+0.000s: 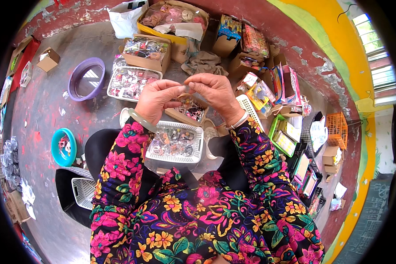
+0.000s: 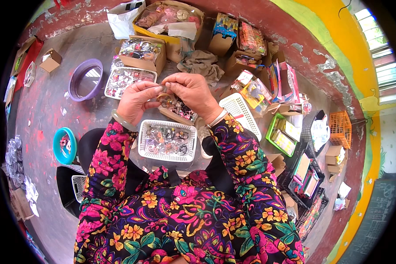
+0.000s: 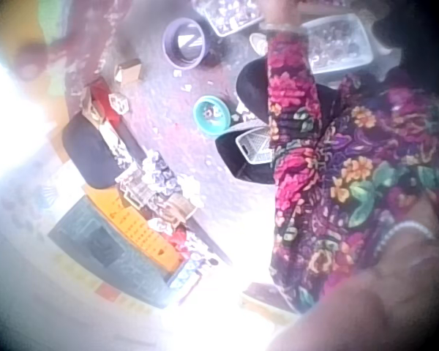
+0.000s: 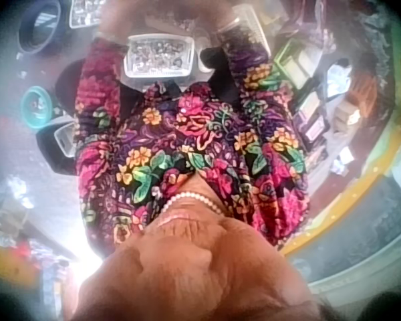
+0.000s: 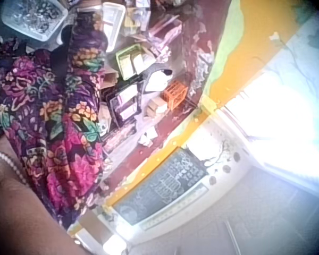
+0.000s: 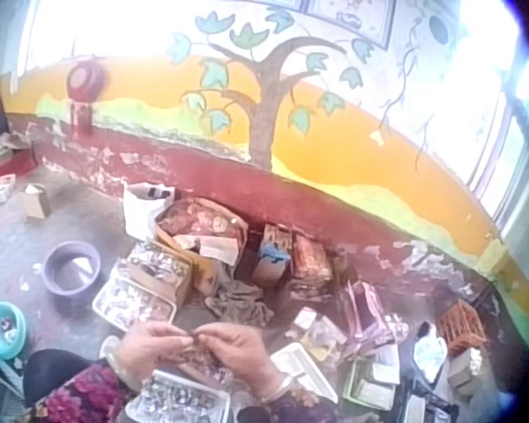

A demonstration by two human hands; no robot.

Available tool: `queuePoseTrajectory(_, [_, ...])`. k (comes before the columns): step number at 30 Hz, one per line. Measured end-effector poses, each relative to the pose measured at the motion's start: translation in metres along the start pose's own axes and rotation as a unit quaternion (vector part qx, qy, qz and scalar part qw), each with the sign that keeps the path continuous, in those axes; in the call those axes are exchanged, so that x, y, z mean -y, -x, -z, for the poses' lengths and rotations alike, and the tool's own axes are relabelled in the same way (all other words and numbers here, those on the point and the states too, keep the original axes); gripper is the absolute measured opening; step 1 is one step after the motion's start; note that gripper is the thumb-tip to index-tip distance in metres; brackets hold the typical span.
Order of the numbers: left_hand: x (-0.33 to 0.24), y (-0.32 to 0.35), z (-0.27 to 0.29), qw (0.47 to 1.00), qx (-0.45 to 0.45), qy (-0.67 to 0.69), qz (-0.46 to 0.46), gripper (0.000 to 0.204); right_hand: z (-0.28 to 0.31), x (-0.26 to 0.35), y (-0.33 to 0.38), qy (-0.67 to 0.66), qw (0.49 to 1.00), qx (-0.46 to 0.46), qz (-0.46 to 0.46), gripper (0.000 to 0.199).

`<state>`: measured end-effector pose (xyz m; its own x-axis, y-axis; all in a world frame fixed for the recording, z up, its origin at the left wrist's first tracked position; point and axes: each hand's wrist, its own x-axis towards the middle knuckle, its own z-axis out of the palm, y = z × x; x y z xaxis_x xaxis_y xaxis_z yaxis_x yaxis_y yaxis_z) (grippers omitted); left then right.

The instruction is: The person sits on the floor and picks up small jewelry items, such as rings and earrings, from a white basket. They place each item into a small clear plastic bag and seal it. The person then places the packaged items into a cardboard box.

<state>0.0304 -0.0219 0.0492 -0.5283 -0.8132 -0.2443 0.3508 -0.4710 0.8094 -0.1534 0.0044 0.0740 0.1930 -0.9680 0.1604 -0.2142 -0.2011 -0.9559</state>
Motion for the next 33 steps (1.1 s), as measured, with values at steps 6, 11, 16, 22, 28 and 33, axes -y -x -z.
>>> queuePoseTrajectory(6, [0.003,-0.001,0.001,0.999,-0.006,-0.022,-0.043,0.012,-0.004,0.004,0.002,-0.032,0.998,-0.045,0.009,0.014])
queuePoseTrajectory(11, [0.003,0.001,-0.001,0.998,-0.016,-0.020,-0.061,0.013,-0.003,0.008,0.002,-0.075,0.995,-0.056,-0.023,0.018])
queuePoseTrajectory(16, [0.001,0.001,0.002,0.994,-0.055,-0.048,-0.078,0.014,0.005,0.002,-0.002,-0.083,0.990,-0.105,-0.046,0.020])
queuePoseTrajectory(22, [0.006,0.000,-0.003,0.992,-0.018,-0.096,-0.077,0.013,0.000,0.005,0.001,-0.002,0.999,0.006,-0.039,0.011])
queuePoseTrajectory(28, [0.011,-0.003,-0.002,0.992,0.011,-0.110,-0.057,0.015,0.008,0.006,0.007,0.017,1.000,-0.002,-0.026,0.011])
queuePoseTrajectory(33, [0.012,-0.003,-0.011,0.992,0.034,-0.114,-0.031,0.016,0.020,0.010,0.019,0.030,0.999,-0.015,-0.019,0.012])
